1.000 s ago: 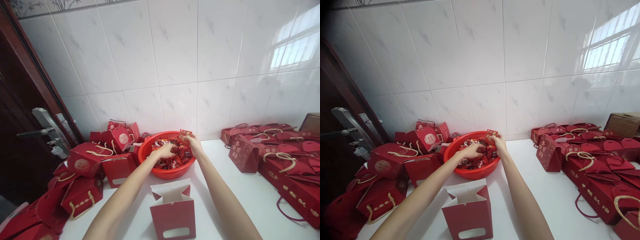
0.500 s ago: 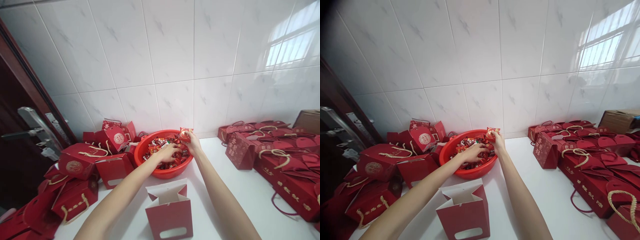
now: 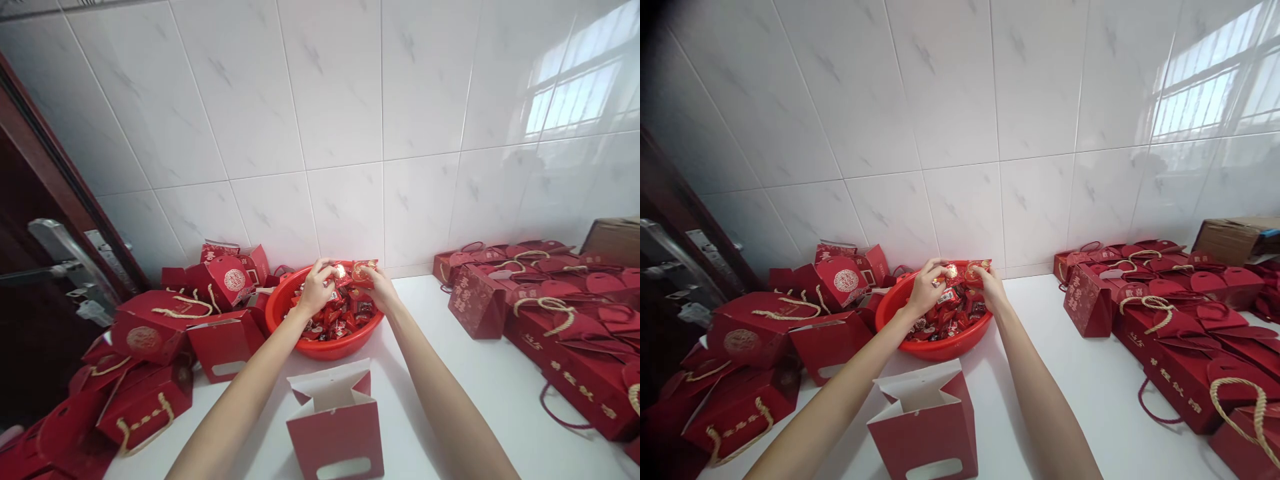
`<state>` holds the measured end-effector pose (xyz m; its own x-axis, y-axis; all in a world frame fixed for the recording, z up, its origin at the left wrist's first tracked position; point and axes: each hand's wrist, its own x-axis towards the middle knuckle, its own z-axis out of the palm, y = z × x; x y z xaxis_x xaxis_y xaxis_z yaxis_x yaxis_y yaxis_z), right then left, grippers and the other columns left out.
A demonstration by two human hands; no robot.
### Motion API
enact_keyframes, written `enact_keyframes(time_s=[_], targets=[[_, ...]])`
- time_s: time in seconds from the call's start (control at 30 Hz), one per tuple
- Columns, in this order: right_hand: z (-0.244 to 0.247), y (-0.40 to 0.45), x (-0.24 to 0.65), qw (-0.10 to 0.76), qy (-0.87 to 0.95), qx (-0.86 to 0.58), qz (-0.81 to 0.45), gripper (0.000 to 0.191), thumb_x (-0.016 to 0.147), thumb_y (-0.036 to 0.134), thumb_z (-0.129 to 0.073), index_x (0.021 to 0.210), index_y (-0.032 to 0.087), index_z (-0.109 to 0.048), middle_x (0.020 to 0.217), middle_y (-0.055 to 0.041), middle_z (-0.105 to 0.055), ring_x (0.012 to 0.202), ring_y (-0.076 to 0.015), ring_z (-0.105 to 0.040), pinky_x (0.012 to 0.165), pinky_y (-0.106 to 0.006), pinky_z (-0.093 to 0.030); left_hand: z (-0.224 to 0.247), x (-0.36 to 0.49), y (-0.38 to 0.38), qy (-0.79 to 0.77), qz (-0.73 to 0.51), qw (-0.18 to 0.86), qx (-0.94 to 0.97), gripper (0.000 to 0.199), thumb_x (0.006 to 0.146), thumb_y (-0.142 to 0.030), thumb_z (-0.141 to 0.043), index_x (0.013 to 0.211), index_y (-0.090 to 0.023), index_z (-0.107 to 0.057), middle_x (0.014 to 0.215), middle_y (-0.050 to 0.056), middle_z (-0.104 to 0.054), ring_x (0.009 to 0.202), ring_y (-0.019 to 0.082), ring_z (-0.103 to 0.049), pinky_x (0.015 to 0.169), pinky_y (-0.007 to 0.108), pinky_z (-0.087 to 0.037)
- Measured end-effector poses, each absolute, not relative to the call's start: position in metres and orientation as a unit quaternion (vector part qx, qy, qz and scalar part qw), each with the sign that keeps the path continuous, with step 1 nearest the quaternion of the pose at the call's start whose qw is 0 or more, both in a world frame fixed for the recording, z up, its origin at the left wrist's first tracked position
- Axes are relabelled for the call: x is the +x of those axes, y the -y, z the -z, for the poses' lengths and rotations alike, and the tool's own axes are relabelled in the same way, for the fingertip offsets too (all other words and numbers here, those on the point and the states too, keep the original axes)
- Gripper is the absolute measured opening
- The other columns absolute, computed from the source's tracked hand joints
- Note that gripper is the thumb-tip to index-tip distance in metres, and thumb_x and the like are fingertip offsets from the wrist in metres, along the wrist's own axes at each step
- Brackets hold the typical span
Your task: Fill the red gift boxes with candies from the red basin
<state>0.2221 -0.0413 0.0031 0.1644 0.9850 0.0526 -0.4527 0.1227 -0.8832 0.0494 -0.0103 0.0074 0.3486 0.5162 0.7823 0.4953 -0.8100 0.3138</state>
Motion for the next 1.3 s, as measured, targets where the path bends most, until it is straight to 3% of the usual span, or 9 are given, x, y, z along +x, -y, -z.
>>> enact_keyframes(time_s=[0.17, 0.3, 0.4, 0.53, 0.73, 0.87, 1.1, 1.3], targets=[[-0.011, 0.056, 0.222, 0.596, 0.431, -0.352, -0.578, 0.035, 0.065, 0.036, -0.082, 0.092, 0.020, -0.066, 0.083, -0.0044, -0.074, 0.074, -0.0197, -0.070, 0.057, -0.026, -0.056, -0.006, 0.051, 0.012, -0.284, -0.490, -0.005, 0.824, 0.024, 0.077, 0.000, -0.051, 0.078, -0.020, -0.063, 0.111, 0.006, -0.063, 0.109, 0.020, -0.063, 0.098, 0.035, -0.050], [-0.010, 0.057, 0.222, 0.605, 0.439, -0.357, -0.560, 0.044, 0.056, 0.026, -0.087, 0.094, 0.019, -0.066, 0.084, -0.0043, -0.075, 0.070, -0.0195, -0.071, 0.059, -0.027, -0.057, -0.008, 0.051, 0.014, -0.298, -0.476, 0.023, 0.827, 0.026, 0.077, 0.000, -0.047, 0.078, -0.020, -0.064, 0.116, 0.007, -0.064, 0.110, 0.021, -0.063, 0.099, 0.037, -0.051], [-0.006, 0.055, 0.221, 0.614, 0.431, -0.366, -0.551, 0.044, 0.056, 0.023, -0.085, 0.095, 0.021, -0.064, 0.082, -0.0038, -0.075, 0.066, -0.0199, -0.071, 0.056, -0.029, -0.057, -0.011, 0.050, 0.017, -0.332, -0.487, 0.058, 0.806, 0.032, 0.074, 0.000, -0.047, 0.089, -0.020, -0.066, 0.116, 0.007, -0.067, 0.113, 0.022, -0.062, 0.101, 0.039, -0.049], [-0.004, 0.054, 0.220, 0.609, 0.438, -0.375, -0.545, 0.041, 0.057, 0.020, -0.082, 0.095, 0.022, -0.063, 0.085, -0.0023, -0.075, 0.068, -0.0187, -0.071, 0.055, -0.027, -0.057, -0.010, 0.048, 0.014, -0.355, -0.495, 0.190, 0.770, 0.025, 0.082, -0.021, -0.058, 0.105, -0.018, -0.067, 0.109, 0.008, -0.072, 0.100, 0.023, -0.068, 0.091, 0.037, -0.054], [-0.004, 0.054, 0.221, 0.596, 0.452, -0.382, -0.542, 0.044, 0.058, 0.027, -0.083, 0.096, 0.022, -0.063, 0.090, -0.0018, -0.074, 0.074, -0.0179, -0.071, 0.058, -0.026, -0.055, -0.005, 0.049, 0.007, -0.332, -0.493, 0.298, 0.747, 0.039, 0.075, -0.037, -0.072, 0.107, -0.015, -0.064, 0.103, 0.009, -0.072, 0.092, 0.021, -0.069, 0.081, 0.033, -0.056], [-0.004, 0.053, 0.221, 0.590, 0.482, -0.342, -0.550, 0.052, 0.052, 0.033, -0.089, 0.096, 0.019, -0.065, 0.087, -0.0026, -0.074, 0.075, -0.0168, -0.070, 0.064, -0.027, -0.055, -0.006, 0.051, 0.011, -0.311, -0.468, 0.317, 0.764, 0.037, 0.078, -0.036, -0.070, 0.107, -0.015, -0.061, 0.090, 0.005, -0.070, 0.082, 0.018, -0.069, 0.076, 0.031, -0.057], [-0.006, 0.055, 0.222, 0.597, 0.474, -0.333, -0.556, 0.052, 0.050, 0.033, -0.091, 0.093, 0.020, -0.066, 0.086, -0.0015, -0.074, 0.075, -0.0157, -0.069, 0.066, -0.027, -0.055, -0.009, 0.049, 0.011, -0.303, -0.456, 0.359, 0.756, 0.040, 0.076, -0.034, -0.075, 0.109, -0.015, -0.060, 0.097, 0.007, -0.072, 0.091, 0.020, -0.070, 0.083, 0.033, -0.056], [-0.004, 0.053, 0.226, 0.569, 0.483, -0.362, -0.559, 0.051, 0.054, 0.034, -0.089, 0.098, 0.022, -0.066, 0.091, -0.0011, -0.074, 0.075, -0.0155, -0.069, 0.060, -0.023, -0.053, -0.011, 0.047, 0.011, -0.281, -0.461, 0.451, 0.711, 0.051, 0.068, -0.037, -0.082, 0.109, -0.016, -0.061, 0.095, 0.006, -0.073, 0.087, 0.020, -0.070, 0.080, 0.033, -0.056]])
